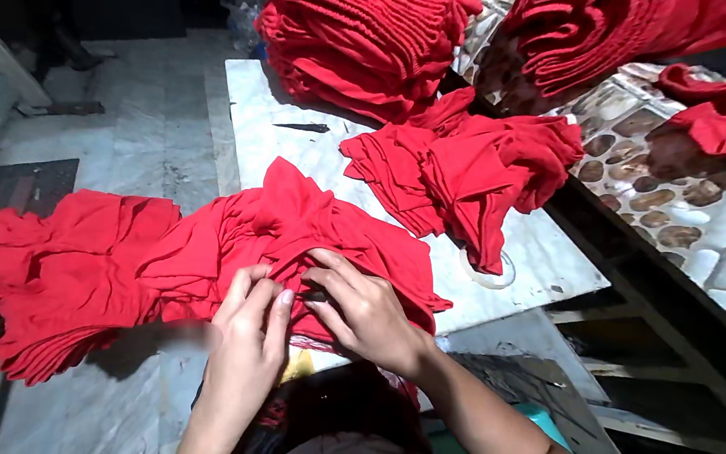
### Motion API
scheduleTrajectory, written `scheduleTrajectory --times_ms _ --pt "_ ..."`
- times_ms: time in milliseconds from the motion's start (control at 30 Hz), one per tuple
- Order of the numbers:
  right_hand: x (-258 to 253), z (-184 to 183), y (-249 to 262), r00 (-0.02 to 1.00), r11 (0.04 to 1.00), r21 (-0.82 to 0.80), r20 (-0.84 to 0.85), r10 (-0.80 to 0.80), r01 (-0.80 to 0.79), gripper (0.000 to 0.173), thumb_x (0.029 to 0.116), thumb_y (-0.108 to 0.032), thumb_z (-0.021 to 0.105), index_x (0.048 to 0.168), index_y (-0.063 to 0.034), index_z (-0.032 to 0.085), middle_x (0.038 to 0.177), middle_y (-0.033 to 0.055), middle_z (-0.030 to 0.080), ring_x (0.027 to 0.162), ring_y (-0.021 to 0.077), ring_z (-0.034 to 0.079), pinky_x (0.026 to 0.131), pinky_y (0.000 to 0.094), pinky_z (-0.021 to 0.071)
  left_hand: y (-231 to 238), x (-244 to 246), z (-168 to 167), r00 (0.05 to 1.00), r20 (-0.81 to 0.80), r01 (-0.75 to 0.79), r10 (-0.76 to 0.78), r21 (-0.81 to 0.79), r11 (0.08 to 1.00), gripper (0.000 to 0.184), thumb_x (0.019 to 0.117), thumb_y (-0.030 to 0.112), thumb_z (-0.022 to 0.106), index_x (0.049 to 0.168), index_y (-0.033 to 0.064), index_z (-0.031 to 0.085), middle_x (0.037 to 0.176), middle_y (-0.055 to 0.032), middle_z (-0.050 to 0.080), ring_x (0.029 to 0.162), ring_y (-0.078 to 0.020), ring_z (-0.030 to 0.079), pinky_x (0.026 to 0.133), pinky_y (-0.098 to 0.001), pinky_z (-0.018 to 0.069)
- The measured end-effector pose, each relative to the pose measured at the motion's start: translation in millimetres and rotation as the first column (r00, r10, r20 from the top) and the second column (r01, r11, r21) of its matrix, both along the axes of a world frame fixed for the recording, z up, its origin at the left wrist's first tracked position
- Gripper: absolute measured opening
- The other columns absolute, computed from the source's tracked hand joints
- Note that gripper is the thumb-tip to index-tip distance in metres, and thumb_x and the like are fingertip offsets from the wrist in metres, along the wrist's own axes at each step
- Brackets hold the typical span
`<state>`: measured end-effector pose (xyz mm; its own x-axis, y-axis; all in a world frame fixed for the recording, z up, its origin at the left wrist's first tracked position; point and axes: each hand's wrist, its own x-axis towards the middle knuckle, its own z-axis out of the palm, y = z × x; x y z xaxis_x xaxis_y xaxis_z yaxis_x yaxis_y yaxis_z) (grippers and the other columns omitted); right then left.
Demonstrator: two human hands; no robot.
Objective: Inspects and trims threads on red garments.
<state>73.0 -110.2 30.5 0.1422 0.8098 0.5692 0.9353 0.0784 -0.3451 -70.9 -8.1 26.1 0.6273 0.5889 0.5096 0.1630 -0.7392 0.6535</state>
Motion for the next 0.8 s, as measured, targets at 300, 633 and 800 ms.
scheduleTrajectory --times_ms 300,633,800 --pt "-12 0 7 0.991 0.999 -0.017 0.124 -0.039 0.042 0.024 0.0993 -0.020 0.061 0.108 -0.0004 0.072 0.120 0.0190 0.071 0.069 0.0231 0.072 0.056 0.0306 0.0562 0 -4 -13 0.978 0.190 0.113 -0.087 -0.132 0.985 0.032 0.1008 0.021 0.052 0.082 0.0010 0.069 0.106 -0.0095 0.069 0.099 0.0033 0.062 0.085 -0.0087 0.0478" --pt "-9 1 4 0.998 0.999 0.016 0.031 -0.049 0.049 0.027 0.0995 -0.019 0.060 0.111 0.0018 0.072 0.118 0.0174 0.072 0.075 0.0232 0.073 0.059 0.0320 0.0577 -6 -10 -17 0.921 0.387 0.176 -0.048 -0.302 0.937 0.026 0.1025 0.018 0.052 0.084 0.0061 0.066 0.110 0.0032 0.069 0.095 0.0063 0.064 0.080 -0.0110 0.0537" --pt "-12 -1 3 0.997 0.998 -0.025 0.032 -0.064 0.064 0.028 0.0963 -0.018 0.063 0.115 0.0002 0.073 0.121 0.0179 0.070 0.067 0.0237 0.071 0.052 0.0342 0.0553 -7 -9 -23 0.772 0.635 0.436 0.008 -0.539 0.721 0.018 0.1034 0.025 0.058 0.097 0.0223 0.074 0.093 0.0138 0.072 0.081 0.0028 0.068 0.072 -0.0150 0.0579"
